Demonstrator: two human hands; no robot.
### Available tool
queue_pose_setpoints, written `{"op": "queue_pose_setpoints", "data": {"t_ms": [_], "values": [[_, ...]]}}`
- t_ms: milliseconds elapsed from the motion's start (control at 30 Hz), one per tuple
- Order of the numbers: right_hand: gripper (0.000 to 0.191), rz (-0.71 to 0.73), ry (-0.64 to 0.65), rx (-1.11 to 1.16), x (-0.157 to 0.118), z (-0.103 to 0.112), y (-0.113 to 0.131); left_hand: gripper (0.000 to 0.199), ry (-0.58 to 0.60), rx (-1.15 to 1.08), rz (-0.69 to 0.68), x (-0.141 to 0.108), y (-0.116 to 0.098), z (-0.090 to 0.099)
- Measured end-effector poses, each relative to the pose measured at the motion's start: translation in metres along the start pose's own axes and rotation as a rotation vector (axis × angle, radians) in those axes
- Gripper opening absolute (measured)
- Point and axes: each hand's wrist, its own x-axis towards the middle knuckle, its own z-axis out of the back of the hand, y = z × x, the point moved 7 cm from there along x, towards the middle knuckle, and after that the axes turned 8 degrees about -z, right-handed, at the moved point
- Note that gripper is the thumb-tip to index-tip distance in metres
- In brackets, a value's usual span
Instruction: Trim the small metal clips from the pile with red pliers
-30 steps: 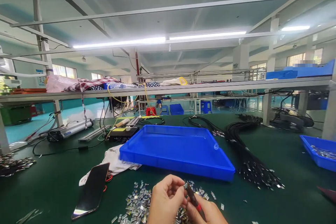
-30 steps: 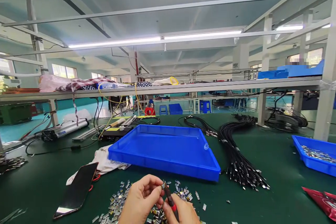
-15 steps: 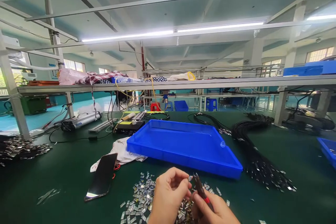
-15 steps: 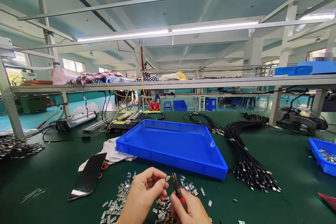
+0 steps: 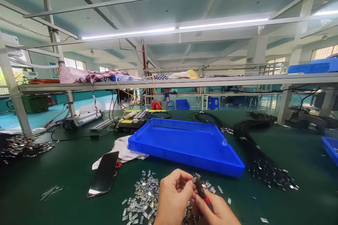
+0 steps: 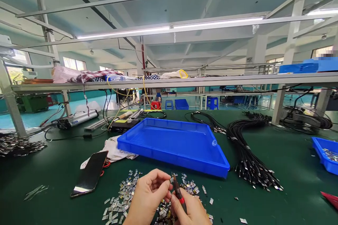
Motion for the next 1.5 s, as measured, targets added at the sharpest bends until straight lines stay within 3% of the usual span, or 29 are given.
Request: {"op": "queue_pose_setpoints", "data": {"t_ms": [367,1500], "values": [[0.052,0.043,-0.068,-0.178,-0.006,0.007,0.011,0.009,0.032,0.025,0.008,0.0,-0.003,0.0],[0.047,-0.008,-0.074,-0.288,-0.008,0.007,0.008,0.012,0.052,0.075,0.004,-0.004,-0.005,0.0]]}}
